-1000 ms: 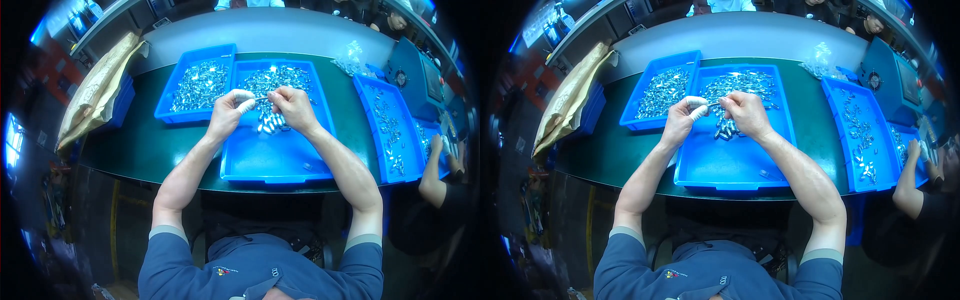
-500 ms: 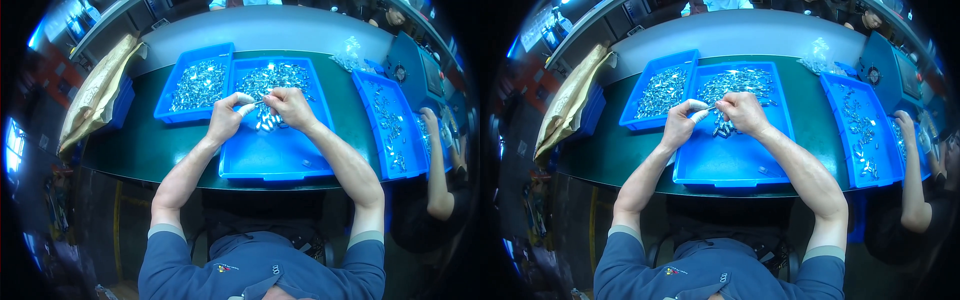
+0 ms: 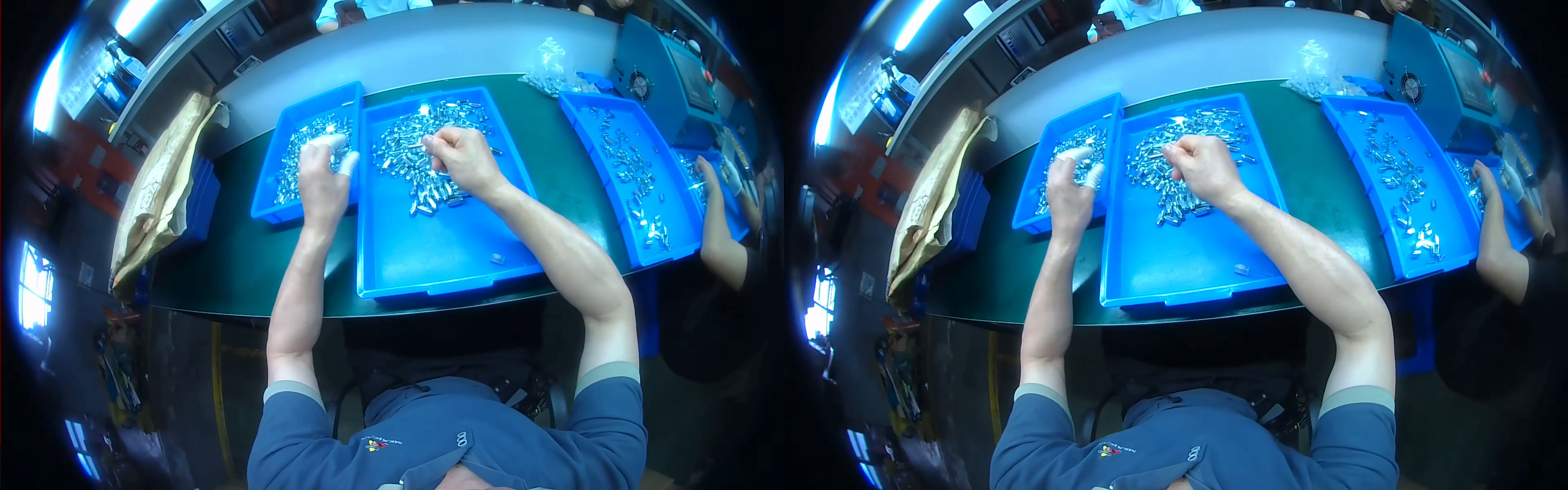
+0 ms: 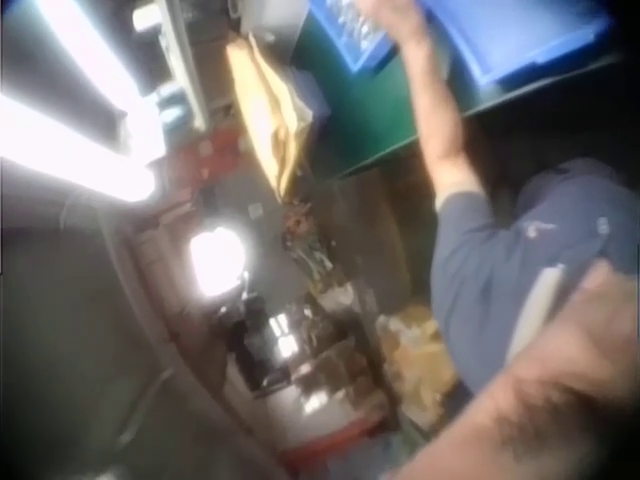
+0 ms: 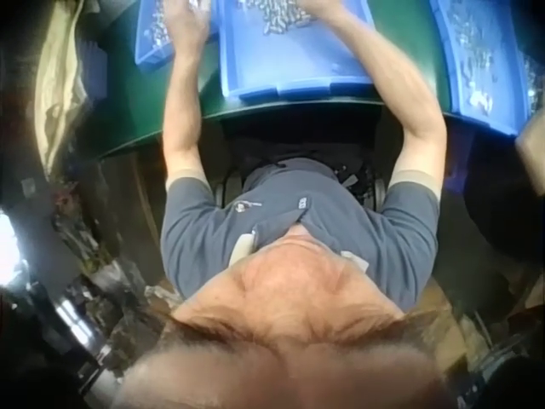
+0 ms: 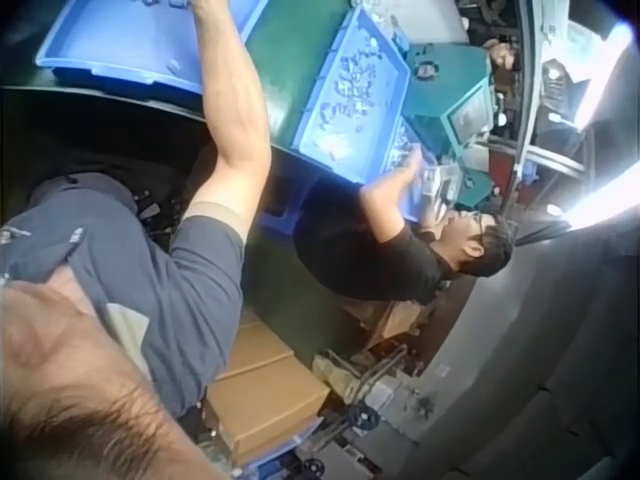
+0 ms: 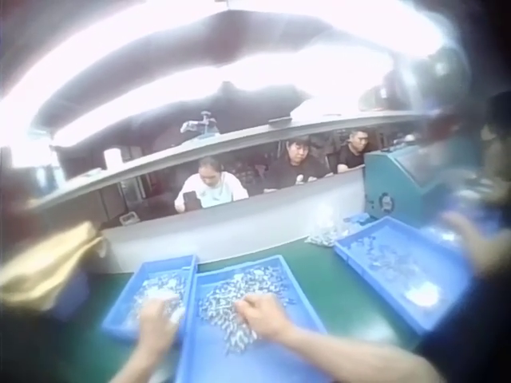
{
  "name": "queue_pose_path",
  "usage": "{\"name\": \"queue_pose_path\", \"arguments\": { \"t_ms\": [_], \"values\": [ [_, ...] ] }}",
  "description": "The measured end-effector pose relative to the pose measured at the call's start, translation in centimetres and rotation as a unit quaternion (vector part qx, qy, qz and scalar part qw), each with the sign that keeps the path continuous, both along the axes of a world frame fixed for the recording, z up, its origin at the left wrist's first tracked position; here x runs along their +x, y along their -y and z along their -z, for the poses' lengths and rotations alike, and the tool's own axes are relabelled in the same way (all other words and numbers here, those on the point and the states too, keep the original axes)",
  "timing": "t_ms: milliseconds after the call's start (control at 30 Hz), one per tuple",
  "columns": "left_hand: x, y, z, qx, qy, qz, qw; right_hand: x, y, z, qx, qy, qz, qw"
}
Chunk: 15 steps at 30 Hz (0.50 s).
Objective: The person sorts and inspects small metal hardware components by hand, moving them between trays at a workstation.
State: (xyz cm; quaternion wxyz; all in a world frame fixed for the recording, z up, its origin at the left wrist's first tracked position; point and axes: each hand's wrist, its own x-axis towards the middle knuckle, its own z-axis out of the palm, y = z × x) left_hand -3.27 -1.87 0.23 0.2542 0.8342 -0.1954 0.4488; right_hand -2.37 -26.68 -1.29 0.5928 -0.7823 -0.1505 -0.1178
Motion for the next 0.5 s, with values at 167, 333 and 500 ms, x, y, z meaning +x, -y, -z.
{"name": "queue_pose_path", "arguments": {
  "t_ms": [167,333,500],
  "values": [
    [-3.6,3.8,2.0,0.196,-0.276,0.102,0.935,-0.8,-0.2,-0.1,-0.056,0.014,-0.008,0.998],
    [-3.4,3.5,2.4,0.230,-0.293,0.095,0.923,-0.8,-0.4,-0.5,-0.109,0.007,-0.024,0.994],
    [-2.8,2.7,2.5,0.050,-0.252,0.101,0.961,-0.9,-0.4,-0.2,-0.119,-0.008,-0.031,0.992]
  ]
}}
